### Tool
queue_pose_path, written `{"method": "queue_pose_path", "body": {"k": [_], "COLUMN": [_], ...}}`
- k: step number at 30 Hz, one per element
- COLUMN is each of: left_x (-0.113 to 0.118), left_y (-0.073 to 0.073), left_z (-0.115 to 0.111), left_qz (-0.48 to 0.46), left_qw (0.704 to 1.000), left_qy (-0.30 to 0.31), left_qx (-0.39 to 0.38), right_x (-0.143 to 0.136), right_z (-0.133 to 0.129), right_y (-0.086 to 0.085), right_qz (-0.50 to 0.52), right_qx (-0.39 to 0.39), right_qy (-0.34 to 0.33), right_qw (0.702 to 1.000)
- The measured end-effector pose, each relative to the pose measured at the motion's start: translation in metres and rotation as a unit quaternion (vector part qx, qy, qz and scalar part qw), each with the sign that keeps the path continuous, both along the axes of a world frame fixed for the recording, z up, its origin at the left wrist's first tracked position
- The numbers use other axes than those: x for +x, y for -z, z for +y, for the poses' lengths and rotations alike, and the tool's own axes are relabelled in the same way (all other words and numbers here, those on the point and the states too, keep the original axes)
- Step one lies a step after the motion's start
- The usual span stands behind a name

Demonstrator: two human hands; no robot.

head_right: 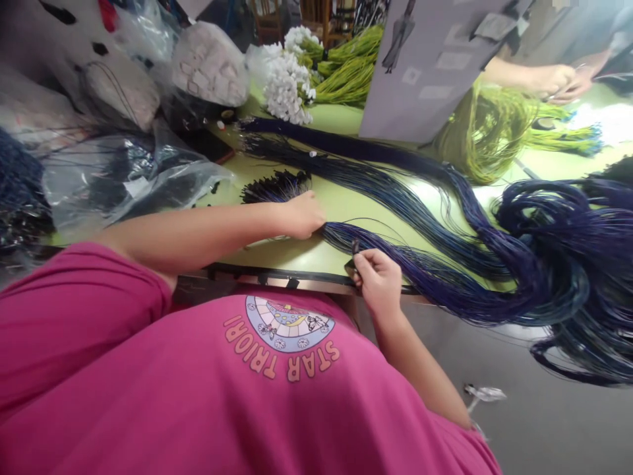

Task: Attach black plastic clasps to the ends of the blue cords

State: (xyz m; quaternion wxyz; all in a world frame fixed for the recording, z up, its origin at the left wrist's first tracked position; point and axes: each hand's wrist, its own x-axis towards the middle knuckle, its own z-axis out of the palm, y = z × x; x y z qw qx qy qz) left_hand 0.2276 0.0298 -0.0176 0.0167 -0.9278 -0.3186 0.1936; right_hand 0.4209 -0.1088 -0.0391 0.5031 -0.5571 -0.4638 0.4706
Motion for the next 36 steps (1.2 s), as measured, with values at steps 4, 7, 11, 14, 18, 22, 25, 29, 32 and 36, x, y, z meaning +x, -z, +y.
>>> {"method": "queue_pose_path", "body": {"k": [4, 7, 11, 14, 18, 22, 25, 29, 32, 36], "left_x": [-0.008, -0.012, -0.011, -0.009, -0.009, -0.017, -0.026, -0.030, -0.025, -0.017], "left_y": [-0.009, -0.024, -0.043, -0.054, -0.060, -0.049, -0.041, -0.053, -0.069, -0.075], "left_z": [0.008, 0.013, 0.021, 0.019, -0.004, -0.029, -0.032, -0.030, -0.034, -0.039], "left_qz": [-0.052, -0.081, -0.119, -0.146, -0.196, -0.294, -0.329, -0.394, -0.445, -0.464], "left_qw": [0.997, 0.991, 0.976, 0.957, 0.957, 0.942, 0.932, 0.903, 0.860, 0.814], "left_qy": [-0.057, -0.093, -0.111, -0.137, -0.132, -0.149, -0.142, -0.159, -0.184, -0.241], "left_qx": [-0.017, -0.049, -0.147, -0.212, -0.171, 0.059, 0.052, -0.063, -0.166, -0.254], "right_x": [-0.025, -0.042, -0.057, -0.061, -0.059, -0.051, -0.042, -0.027, -0.017, -0.014], "right_z": [0.005, 0.023, 0.056, 0.071, 0.077, 0.073, 0.068, 0.070, 0.081, 0.090], "right_y": [0.004, 0.005, -0.001, -0.010, -0.028, -0.046, -0.052, -0.056, -0.064, -0.074], "right_qz": [0.205, 0.241, 0.204, 0.179, 0.172, 0.161, 0.122, -0.008, 0.001, 0.038], "right_qx": [-0.090, -0.069, 0.032, 0.083, 0.138, 0.180, 0.216, 0.264, 0.278, 0.235], "right_qy": [-0.077, -0.077, -0.012, 0.007, 0.035, 0.055, 0.035, 0.008, 0.020, 0.009], "right_qw": [0.972, 0.965, 0.978, 0.980, 0.975, 0.969, 0.968, 0.965, 0.960, 0.971]}}
